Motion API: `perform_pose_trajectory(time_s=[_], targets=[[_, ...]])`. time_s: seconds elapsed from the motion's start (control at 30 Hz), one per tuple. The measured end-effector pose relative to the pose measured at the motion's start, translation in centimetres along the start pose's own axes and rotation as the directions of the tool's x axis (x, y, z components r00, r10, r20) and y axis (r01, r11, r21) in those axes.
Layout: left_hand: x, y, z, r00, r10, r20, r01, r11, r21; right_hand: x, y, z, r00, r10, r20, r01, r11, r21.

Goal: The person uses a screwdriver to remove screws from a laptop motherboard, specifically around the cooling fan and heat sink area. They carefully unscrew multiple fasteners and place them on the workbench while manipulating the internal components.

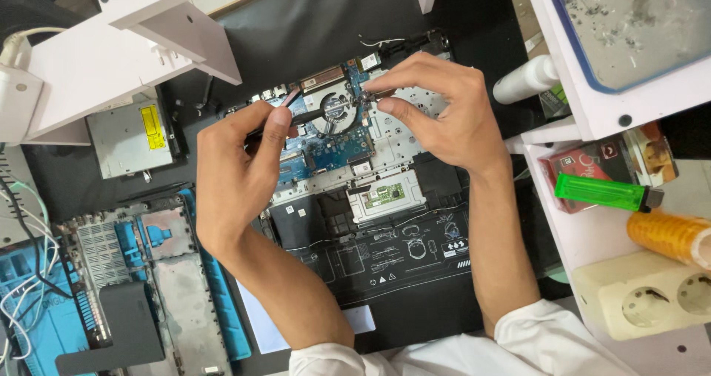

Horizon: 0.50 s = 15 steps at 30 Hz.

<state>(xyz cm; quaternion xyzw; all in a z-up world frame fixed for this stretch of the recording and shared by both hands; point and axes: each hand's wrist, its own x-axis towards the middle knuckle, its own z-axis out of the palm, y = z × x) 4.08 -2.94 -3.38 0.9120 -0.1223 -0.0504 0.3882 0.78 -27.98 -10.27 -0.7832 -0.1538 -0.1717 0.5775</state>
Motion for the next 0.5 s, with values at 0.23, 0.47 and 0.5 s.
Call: perform_pose_trajectory(time_s=[0.23, 0.47, 0.5], targets=[[-0.08, -0.55, -0.02, 0.989, 0.144, -0.029, -0.145, 0.989, -0.027, 0.08, -0.27, -0.07, 1.000, -0.026, 0.002, 0.026, 1.000, -0.008], [-0.01, -0.71, 0.00, 0.999, -0.009, 0.033, 0.011, 0.998, -0.063, 0.18, -0.53, 0.03, 1.000, -0.014, -0.001, 0.014, 0.999, -0.033], [0.01, -0.71, -0.05, 0.999, -0.007, 0.035, 0.009, 0.998, -0.064, 0.21, -0.53, 0.03, 1.000, -0.015, -0.003, 0.015, 0.999, -0.036]])
